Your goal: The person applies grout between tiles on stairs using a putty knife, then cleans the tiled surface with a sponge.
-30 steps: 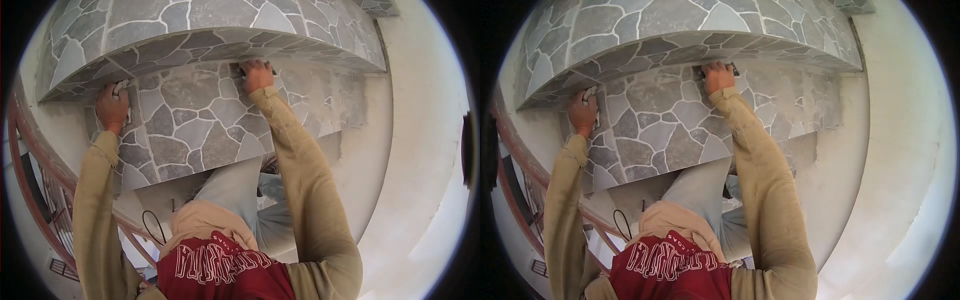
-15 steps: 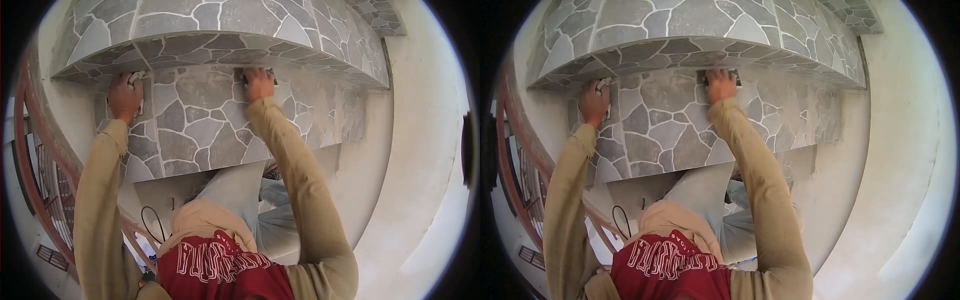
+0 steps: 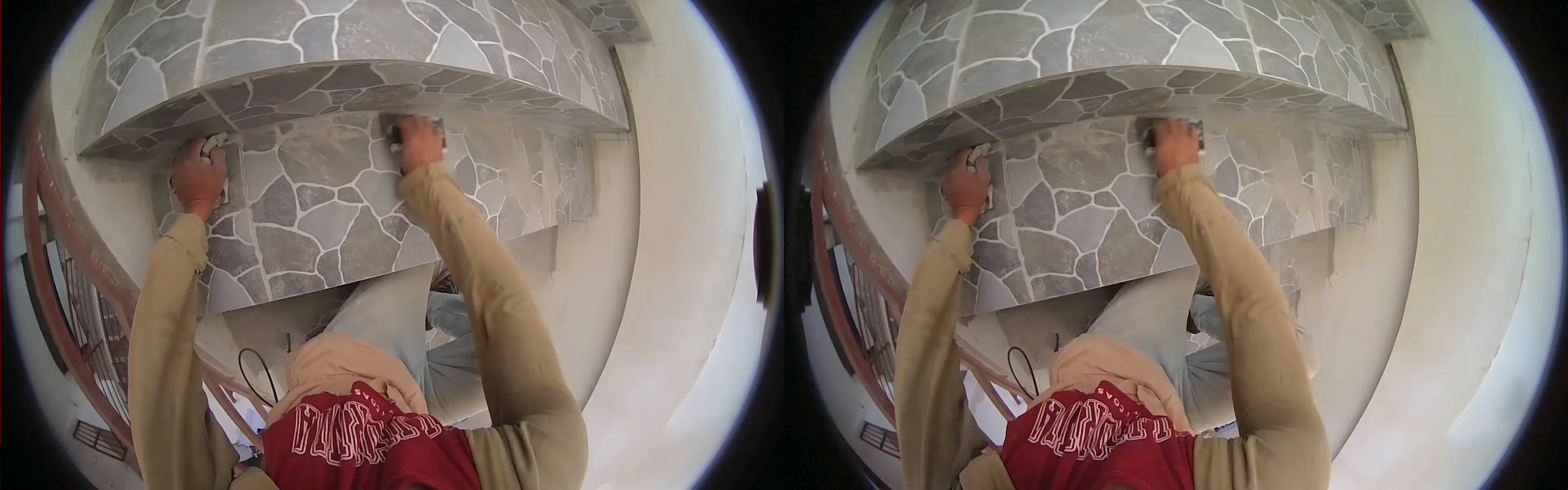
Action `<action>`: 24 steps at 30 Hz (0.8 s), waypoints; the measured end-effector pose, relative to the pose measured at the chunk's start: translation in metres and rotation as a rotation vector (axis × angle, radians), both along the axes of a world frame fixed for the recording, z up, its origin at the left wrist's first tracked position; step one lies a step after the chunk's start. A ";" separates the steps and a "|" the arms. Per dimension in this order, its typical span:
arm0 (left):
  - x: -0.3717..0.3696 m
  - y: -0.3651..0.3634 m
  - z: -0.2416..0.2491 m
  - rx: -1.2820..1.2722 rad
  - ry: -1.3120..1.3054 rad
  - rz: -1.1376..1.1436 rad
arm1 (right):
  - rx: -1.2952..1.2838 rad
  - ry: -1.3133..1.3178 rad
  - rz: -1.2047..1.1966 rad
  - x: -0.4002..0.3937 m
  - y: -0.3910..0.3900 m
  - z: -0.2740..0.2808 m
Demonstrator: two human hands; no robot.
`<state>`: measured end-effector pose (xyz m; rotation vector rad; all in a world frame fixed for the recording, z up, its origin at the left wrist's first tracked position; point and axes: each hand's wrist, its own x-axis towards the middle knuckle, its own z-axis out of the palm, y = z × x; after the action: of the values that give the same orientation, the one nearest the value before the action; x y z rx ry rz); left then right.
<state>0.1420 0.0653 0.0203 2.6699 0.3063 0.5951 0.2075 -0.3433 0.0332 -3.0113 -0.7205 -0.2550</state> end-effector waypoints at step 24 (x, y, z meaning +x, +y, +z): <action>0.005 0.005 0.001 0.036 -0.051 -0.019 | 0.116 0.017 0.036 -0.001 0.009 -0.002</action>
<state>0.1470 0.0706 0.0213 2.6836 0.2576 0.6672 0.2064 -0.3341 0.0312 -2.8846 -0.7307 -0.2605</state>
